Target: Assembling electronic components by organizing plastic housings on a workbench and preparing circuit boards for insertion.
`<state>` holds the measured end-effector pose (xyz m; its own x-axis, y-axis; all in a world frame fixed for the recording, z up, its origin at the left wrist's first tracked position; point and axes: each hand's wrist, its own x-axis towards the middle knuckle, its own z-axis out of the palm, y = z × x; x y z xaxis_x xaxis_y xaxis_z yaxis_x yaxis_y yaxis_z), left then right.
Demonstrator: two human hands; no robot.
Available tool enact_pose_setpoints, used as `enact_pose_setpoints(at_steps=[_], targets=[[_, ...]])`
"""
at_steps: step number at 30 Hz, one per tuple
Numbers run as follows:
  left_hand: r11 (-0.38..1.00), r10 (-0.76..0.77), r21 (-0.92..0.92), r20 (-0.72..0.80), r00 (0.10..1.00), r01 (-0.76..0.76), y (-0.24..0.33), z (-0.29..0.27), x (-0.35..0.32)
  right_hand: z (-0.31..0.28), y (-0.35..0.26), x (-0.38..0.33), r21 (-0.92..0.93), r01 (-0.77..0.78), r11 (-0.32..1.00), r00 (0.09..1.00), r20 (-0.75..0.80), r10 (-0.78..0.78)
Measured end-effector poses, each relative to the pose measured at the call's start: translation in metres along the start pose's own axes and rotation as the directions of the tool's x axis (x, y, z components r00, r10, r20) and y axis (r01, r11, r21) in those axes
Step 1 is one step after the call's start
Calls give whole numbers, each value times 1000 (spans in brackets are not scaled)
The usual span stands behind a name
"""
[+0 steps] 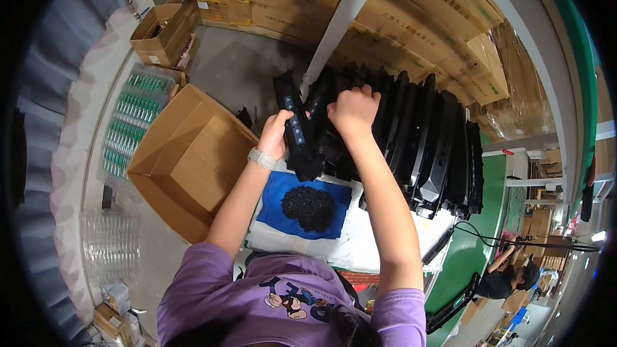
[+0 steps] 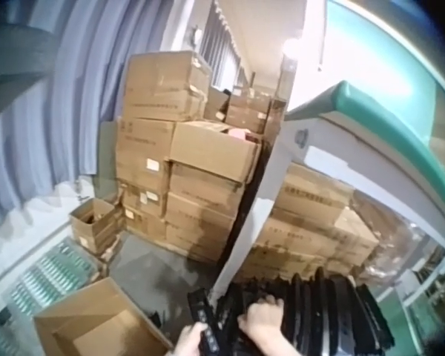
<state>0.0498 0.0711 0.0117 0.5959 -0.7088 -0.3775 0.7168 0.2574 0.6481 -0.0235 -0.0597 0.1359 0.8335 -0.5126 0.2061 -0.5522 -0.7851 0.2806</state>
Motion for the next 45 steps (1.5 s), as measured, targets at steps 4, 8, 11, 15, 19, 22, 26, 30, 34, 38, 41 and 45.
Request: enact_pose_setpoints(at_steps=[4,8,11,15,19,22,26,30,34,38,41,45], targets=[[995,3,-97,-91,996,-12,-9,-1,-16,12,12,1,198,-81,977,991,-93,101],[995,69,-70,-79,994,-75,-18,-10,-30,15,20,1,381,-158,911,985,-2,172],[990,87,-104,-107,990,-98,-23,-14,-37,16,24,1,455,-199,868,978,32,208],[982,105,-145,-107,989,-120,-20,-16,-42,13,23,2,503,-234,832,970,61,236],[987,91,-128,-85,992,-101,-13,-17,-37,11,19,2,519,-209,829,976,57,210],[985,57,-158,-59,997,-66,-9,-19,-36,13,20,1,530,-182,829,980,25,200],[978,53,-197,-59,997,-63,-7,-29,-33,12,18,3,549,-157,821,982,-4,190],[975,33,-217,-92,995,-53,-15,-35,-26,13,15,4,565,-136,814,985,-13,174],[976,27,-214,-81,996,-43,-18,-43,-21,15,12,2,575,-123,809,985,-26,169],[986,-41,-158,27,999,44,-15,-50,-11,11,10,2,614,-155,774,982,11,188],[995,-66,-75,50,997,70,-11,-48,-1,-6,11,-1,672,-145,727,981,2,194],[984,-170,65,107,980,163,0,-42,16,-42,28,-20,800,-41,599,971,-110,213]])
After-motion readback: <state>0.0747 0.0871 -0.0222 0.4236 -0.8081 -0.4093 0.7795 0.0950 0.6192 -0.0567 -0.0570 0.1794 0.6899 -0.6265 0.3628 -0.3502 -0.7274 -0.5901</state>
